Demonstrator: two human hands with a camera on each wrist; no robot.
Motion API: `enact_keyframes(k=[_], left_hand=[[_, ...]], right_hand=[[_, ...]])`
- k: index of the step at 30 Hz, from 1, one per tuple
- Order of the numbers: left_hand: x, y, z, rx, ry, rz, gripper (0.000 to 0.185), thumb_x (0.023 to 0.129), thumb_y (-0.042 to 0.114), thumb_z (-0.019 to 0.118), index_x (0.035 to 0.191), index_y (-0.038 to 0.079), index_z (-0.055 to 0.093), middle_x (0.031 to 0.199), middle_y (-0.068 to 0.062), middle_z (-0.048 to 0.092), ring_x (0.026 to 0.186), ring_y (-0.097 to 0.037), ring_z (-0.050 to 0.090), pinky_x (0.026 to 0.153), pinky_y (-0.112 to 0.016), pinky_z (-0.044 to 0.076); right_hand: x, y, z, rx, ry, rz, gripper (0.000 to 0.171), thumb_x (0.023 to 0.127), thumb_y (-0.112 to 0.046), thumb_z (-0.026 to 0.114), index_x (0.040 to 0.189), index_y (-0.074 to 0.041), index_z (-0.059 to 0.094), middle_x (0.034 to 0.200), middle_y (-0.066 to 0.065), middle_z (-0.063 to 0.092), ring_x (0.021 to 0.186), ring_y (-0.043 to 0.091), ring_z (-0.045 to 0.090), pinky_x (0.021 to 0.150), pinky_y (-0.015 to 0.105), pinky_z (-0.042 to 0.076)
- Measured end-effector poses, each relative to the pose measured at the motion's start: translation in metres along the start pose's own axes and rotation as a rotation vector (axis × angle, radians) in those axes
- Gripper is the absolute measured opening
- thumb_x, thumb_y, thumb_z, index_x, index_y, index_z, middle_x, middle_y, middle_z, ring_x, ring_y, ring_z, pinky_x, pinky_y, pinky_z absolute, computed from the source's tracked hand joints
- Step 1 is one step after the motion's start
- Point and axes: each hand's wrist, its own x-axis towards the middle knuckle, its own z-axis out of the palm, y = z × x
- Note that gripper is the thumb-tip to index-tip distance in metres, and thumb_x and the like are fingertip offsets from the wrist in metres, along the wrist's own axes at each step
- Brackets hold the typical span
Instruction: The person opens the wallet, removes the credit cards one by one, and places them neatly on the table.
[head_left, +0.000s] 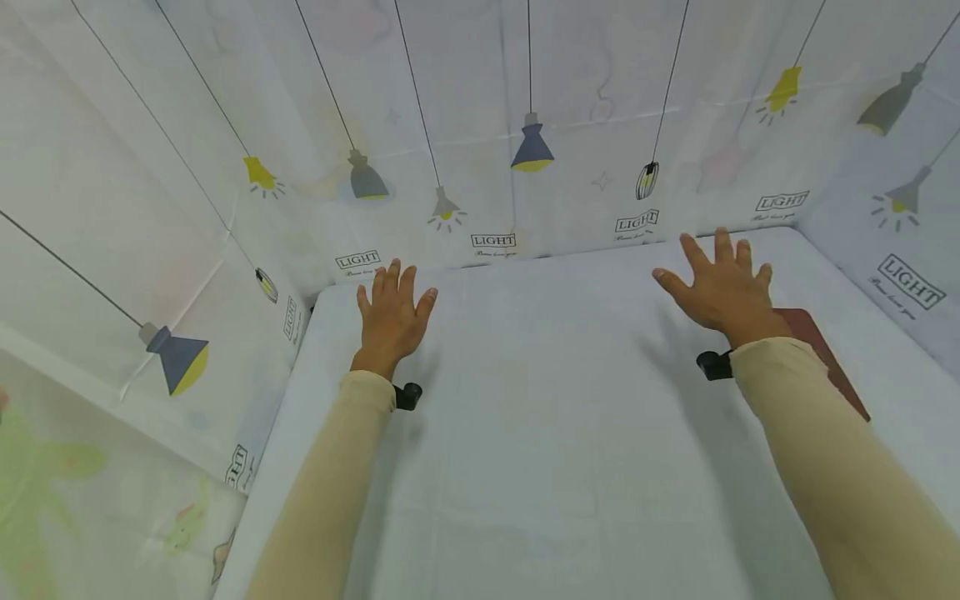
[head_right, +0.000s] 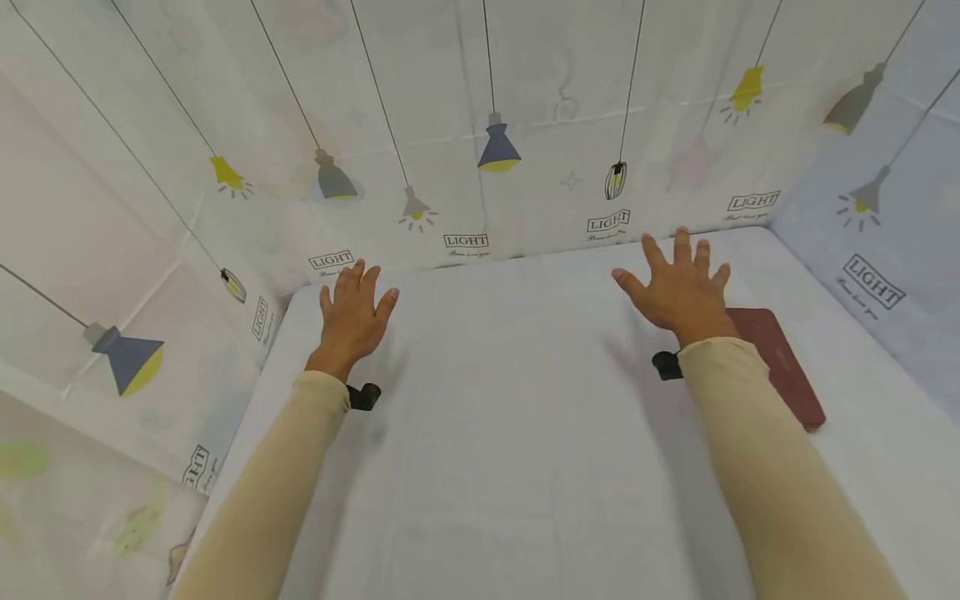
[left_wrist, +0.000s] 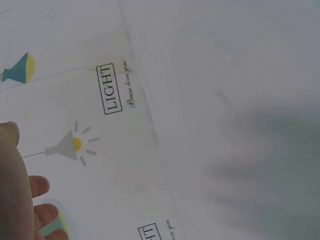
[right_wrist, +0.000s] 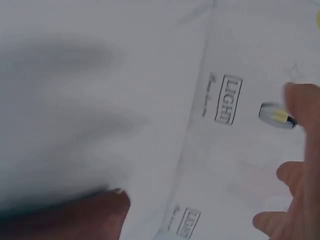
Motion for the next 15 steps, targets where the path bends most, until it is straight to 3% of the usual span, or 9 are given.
enact_keyframes(k=[3, 8, 11, 15], left_hand=[[0.0, -0.005, 0.001, -0.007, -0.011, -0.011, 0.069, 0.111, 0.057, 0.029, 0.164, 0.012, 0.027, 0.174, -0.014, 0.014, 0.16, -0.038, 0.007, 0.123, -0.069, 0.001], [-0.003, -0.015, 0.006, -0.028, -0.081, -0.026, 0.066, 0.112, 0.053, 0.033, 0.16, 0.008, 0.036, 0.171, -0.018, 0.023, 0.158, -0.038, 0.018, 0.124, -0.065, 0.015], [-0.006, -0.017, 0.011, -0.043, -0.155, -0.034, 0.064, 0.112, 0.051, 0.036, 0.157, 0.006, 0.041, 0.168, -0.019, 0.028, 0.156, -0.038, 0.024, 0.122, -0.063, 0.023], [-0.011, -0.02, 0.019, -0.087, -0.248, -0.05, 0.062, 0.112, 0.049, 0.039, 0.155, 0.006, 0.043, 0.164, -0.018, 0.036, 0.151, -0.04, 0.033, 0.121, -0.062, 0.028]], right_hand=[[-0.004, 0.034, -0.002, 0.054, -0.057, 0.084, 0.105, 0.097, -0.08, 0.035, 0.168, -0.013, -0.004, 0.162, 0.041, -0.02, 0.145, 0.069, -0.013, 0.109, 0.087, 0.001], [-0.027, 0.092, -0.009, 0.117, -0.252, 0.295, 0.122, 0.092, -0.08, 0.047, 0.161, 0.005, -0.008, 0.147, 0.054, 0.002, 0.129, 0.072, 0.02, 0.097, 0.085, 0.03], [-0.042, 0.119, -0.011, 0.089, -0.387, 0.407, 0.126, 0.09, -0.084, 0.045, 0.156, 0.015, 0.004, 0.132, 0.054, 0.021, 0.113, 0.062, 0.038, 0.088, 0.074, 0.046], [-0.052, 0.138, -0.006, 0.046, -0.527, 0.487, 0.132, 0.087, -0.09, 0.039, 0.146, 0.027, 0.019, 0.13, 0.049, 0.034, 0.11, 0.051, 0.048, 0.093, 0.065, 0.05]])
